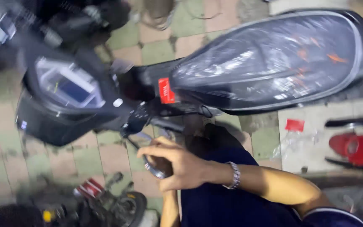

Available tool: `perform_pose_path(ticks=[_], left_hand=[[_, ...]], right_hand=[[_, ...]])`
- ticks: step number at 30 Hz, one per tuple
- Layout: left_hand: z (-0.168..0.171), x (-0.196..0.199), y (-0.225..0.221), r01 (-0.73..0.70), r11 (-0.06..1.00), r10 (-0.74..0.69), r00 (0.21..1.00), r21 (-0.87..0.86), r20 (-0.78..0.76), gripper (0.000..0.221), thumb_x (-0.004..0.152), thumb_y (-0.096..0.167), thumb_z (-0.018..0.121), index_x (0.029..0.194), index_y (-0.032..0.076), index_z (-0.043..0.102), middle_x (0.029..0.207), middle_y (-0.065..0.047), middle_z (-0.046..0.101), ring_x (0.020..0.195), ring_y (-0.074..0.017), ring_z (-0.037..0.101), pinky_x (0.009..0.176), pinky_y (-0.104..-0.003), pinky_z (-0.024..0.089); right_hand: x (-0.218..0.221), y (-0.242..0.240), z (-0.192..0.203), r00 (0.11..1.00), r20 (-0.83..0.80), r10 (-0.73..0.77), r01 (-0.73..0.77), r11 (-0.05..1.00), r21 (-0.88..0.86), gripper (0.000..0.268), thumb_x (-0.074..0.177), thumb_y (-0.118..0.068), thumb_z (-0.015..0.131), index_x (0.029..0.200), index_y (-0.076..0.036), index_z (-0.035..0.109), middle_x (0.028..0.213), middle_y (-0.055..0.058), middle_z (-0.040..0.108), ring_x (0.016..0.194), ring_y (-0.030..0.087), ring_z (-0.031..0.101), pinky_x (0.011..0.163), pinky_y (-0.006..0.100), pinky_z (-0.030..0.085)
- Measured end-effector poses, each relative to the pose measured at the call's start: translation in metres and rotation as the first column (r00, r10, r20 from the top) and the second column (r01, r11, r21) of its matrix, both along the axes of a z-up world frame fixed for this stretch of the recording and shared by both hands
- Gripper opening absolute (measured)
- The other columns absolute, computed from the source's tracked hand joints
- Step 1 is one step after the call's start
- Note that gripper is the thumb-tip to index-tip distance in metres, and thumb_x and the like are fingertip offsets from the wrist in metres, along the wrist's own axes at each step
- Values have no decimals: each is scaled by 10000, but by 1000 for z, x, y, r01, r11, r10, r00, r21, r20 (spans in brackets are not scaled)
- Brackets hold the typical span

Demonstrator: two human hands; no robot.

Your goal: Installing a side mirror on a scooter and using tools to adjust components

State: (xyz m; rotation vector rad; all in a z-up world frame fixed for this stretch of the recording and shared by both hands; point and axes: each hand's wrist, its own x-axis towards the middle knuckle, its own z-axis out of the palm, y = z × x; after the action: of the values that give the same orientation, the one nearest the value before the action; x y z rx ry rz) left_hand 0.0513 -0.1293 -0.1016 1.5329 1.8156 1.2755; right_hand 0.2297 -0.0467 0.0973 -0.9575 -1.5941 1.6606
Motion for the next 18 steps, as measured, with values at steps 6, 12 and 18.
perform_pose_path(ticks=[6, 12, 18], left_hand=[[10, 32, -39, 356, 923, -362, 932, -148, -16, 267, 968, 178, 599, 1181, 18, 580, 1108, -137, 596, 979, -280, 613, 882, -393, 502], [45, 108, -28, 582, 771, -616, 785, -258, -69, 207, 966, 231, 582, 1062, 56, 636, 978, -87, 637, 873, -247, 623, 795, -367, 501], [13, 314, 8, 713, 638, -753, 657, -290, -41, 221, 965, 276, 567, 962, 88, 683, 870, -45, 672, 784, -219, 630, 723, -345, 500]], right_hand=[[25, -5, 15, 992, 45, 119, -119, 993, -7, 854, 721, -364, 690, 1532, -354, 422, 914, -147, 586, 1145, 159, 466, 953, 274, 450], [153, -61, 10, 997, 51, -57, 59, 997, -42, 1069, 759, -657, 528, 1609, -143, 132, 1630, 174, 310, 1481, 344, 341, 1157, 409, 280], [331, -151, -89, 906, 277, -320, 340, 940, -25, 718, 891, -437, 645, 1512, -140, 441, 1399, 48, 643, 1071, 236, 675, 959, 375, 505]])
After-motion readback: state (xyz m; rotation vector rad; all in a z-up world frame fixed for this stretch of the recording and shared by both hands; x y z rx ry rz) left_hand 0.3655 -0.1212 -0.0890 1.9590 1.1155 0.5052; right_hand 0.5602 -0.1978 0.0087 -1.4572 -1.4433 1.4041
